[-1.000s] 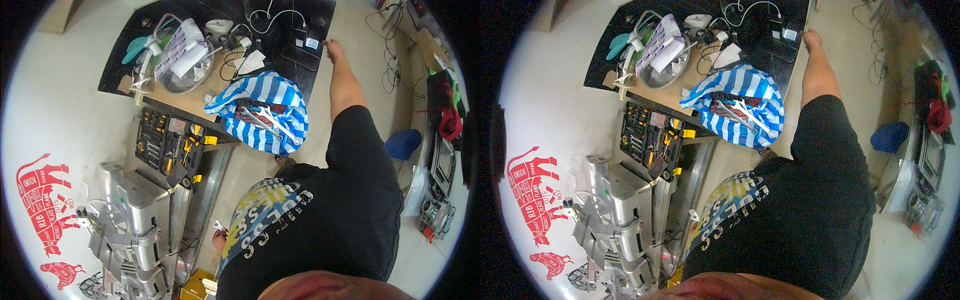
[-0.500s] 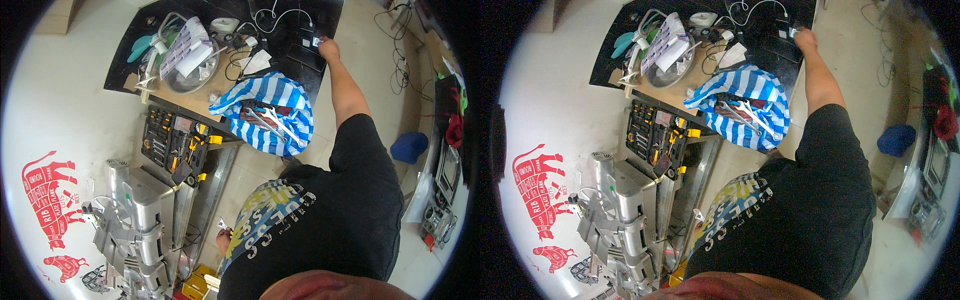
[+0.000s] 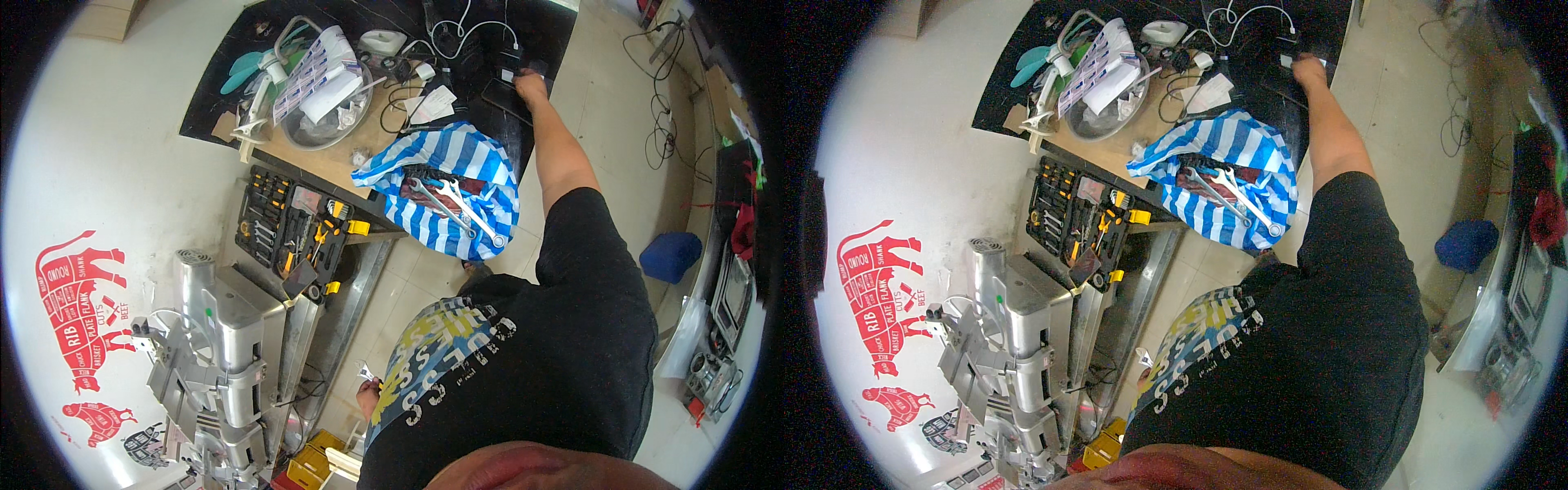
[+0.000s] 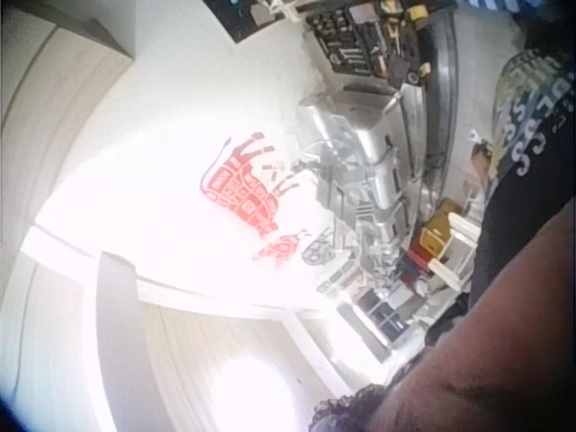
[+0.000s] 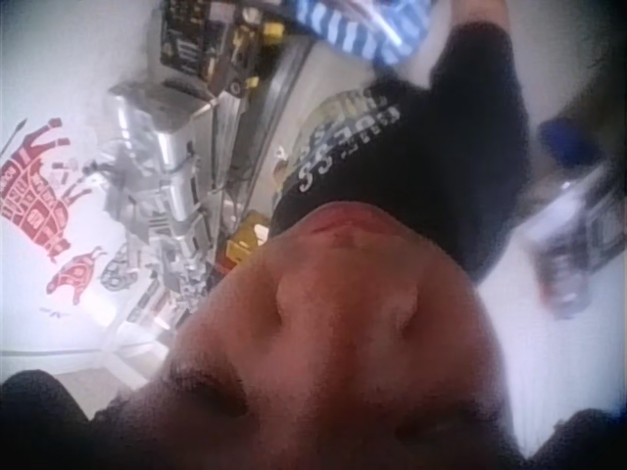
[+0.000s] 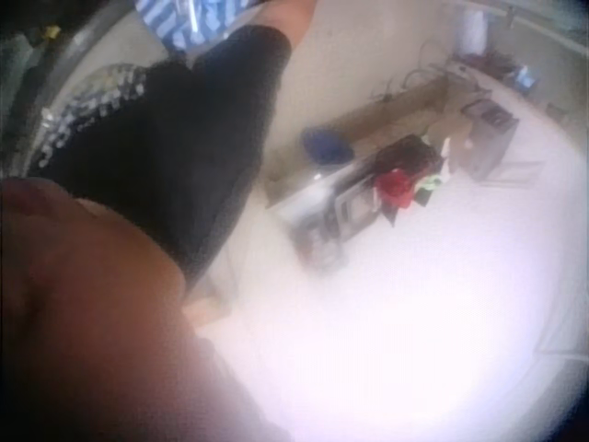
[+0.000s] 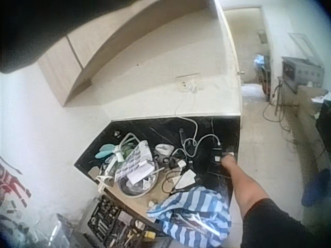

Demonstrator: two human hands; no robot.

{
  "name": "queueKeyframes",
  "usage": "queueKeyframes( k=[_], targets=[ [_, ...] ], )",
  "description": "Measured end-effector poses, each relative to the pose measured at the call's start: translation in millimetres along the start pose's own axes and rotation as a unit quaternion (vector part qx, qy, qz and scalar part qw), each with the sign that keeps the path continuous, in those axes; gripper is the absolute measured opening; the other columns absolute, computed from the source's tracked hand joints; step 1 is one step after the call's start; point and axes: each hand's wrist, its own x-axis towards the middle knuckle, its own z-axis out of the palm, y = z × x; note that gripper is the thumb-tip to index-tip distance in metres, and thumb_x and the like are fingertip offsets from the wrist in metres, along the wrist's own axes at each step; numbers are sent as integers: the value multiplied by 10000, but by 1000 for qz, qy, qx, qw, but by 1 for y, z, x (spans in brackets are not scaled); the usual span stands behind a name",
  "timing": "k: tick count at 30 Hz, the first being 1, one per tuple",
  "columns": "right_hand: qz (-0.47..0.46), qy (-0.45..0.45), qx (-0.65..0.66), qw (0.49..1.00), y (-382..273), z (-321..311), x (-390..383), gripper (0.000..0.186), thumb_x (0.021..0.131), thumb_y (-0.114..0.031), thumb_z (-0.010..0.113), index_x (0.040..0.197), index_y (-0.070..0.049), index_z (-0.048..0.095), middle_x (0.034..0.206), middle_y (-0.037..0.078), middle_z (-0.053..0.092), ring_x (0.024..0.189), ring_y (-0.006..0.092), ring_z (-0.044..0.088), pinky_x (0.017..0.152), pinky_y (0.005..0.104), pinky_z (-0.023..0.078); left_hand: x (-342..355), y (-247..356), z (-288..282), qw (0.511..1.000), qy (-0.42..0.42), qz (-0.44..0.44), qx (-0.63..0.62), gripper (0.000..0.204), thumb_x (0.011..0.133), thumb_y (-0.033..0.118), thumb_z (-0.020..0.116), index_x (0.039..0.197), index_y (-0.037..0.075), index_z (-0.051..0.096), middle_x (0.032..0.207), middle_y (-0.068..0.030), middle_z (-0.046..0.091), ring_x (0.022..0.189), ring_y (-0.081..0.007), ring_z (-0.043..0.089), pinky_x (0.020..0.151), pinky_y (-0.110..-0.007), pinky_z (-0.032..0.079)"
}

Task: The person uses a cloth to wipe a pair of pliers and then places them into a toolbox. The person also handles a small white object and a mobile phone before organizing the tools.

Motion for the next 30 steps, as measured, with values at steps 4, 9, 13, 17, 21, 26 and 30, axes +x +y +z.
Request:
queueKeyframes(
  k=[4, 9, 13, 17, 21, 26, 30],
  targets=[
    [-21, -49, -7, 999, -6, 2, -2, 566, 852, -293, 585, 1406, -187, 539, 1416, 134, 559, 1299, 323, 540, 1084, 438, 432, 5, 5, -7, 998, -36, -37, -24, 199, 907, 182, 718, 816, 6, 700, 676, -18, 610, 606, -114, 481, 565, -290, 380],
    [49, 83, -2, 995, -38, -48, -67, 567, 849, -208, 545, 1415, -172, 545, 1400, 148, 574, 1317, 323, 525, 1104, 397, 410, 6, -4, 1, 993, -23, -4, -114, 194, 912, 178, 720, 828, 5, 697, 703, -18, 619, 623, -117, 508, 570, -293, 398],
    [59, 64, -62, 994, -3, -45, -39, 573, 834, -192, 524, 1405, -176, 552, 1390, 161, 579, 1302, 328, 539, 1097, 416, 420, 35, -36, 2, 995, 7, -58, -81, 182, 918, 169, 715, 827, 12, 697, 701, -16, 617, 624, -126, 519, 578, -295, 407],
    [5, 33, -103, 994, 0, -35, -31, 562, 831, -180, 504, 1389, -173, 565, 1389, 167, 577, 1287, 336, 550, 1086, 423, 428, 42, -46, 5, 998, 5, -28, 50, 218, 933, 205, 690, 819, 19, 691, 694, -36, 624, 620, -157, 544, 594, -330, 442],
    [-6, 82, -63, 995, 19, -22, -27, 553, 829, -211, 513, 1377, -166, 573, 1326, 181, 617, 1234, 356, 582, 1060, 434, 449, 47, -66, -26, 861, -13, 272, 430, 338, 954, 308, 613, 797, 13, 662, 682, -84, 623, 627, -226, 591, 611, -392, 482],
    [-187, 90, 182, 961, 9, -38, -134, 423, 944, -169, 613, 1311, 39, 584, 1274, 162, 655, 1134, 240, 632, 973, 359, 479, 52, -22, 0, 998, 51, 33, 34, 326, 896, 300, 689, 764, 8, 629, 625, -59, 573, 550, -157, 509, 544, -342, 429],
    [-343, -76, 155, 923, -38, -15, -296, 287, 971, -119, 591, 1232, -14, 647, 1122, 113, 705, 1078, 229, 648, 970, 355, 477, 49, 52, 2, 995, 46, 74, -56, 269, 888, 205, 709, 779, -31, 638, 659, -61, 596, 588, -147, 526, 561, -333, 440]
  ],
)
